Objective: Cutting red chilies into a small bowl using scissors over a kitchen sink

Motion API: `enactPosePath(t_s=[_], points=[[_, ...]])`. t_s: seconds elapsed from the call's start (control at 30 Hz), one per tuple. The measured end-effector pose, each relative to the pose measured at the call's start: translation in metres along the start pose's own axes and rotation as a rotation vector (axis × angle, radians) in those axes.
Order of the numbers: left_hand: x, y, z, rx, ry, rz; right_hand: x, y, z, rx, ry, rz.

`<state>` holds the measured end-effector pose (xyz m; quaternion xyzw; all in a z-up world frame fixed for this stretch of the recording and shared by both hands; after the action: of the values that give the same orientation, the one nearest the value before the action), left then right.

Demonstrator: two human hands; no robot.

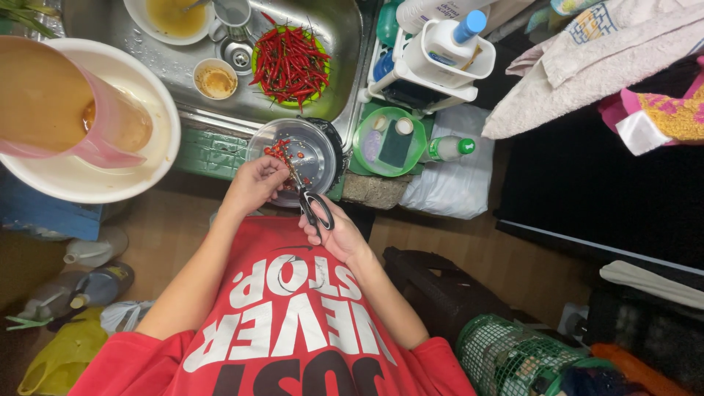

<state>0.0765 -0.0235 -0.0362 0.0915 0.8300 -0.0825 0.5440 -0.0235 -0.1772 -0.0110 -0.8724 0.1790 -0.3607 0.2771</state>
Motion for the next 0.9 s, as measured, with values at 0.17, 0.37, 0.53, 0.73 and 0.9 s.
enactPosePath(t_s=[0.17, 0.37, 0.53, 0.73, 0.9], points=[[0.001, 0.008, 0.001, -0.008, 0.028, -0.004, 0.0, 0.003, -0.001, -0.003, 0.015, -0.005], [0.01, 0.023, -0.033, -0.026, 0.075, -0.005, 0.0, 0.018, -0.004, -0.013, -0.042, 0.034], [0.037, 0.095, -0.106, -0.143, 0.189, 0.08, -0.002, 0.035, 0.003, -0.034, -0.082, 0.081], [0.156, 0.287, -0.174, -0.547, 0.424, 0.627, 0.009, 0.037, 0.004, -0.033, -0.07, 0.065], [0.163, 0.422, -0.205, -0.872, 0.436, 0.904, 0.02, 0.025, 0.0, -0.036, -0.05, 0.02]])
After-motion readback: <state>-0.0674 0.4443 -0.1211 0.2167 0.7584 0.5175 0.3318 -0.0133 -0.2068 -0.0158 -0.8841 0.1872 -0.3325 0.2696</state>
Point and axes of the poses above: each hand's wrist, its own z-axis towards the middle knuckle, its own y-axis out of the back of the hand, x = y × z, the point moved 9 cm from there along z, towards the middle knuckle, and after that the axes turned 1 degree about z, right-handed, at the moved point
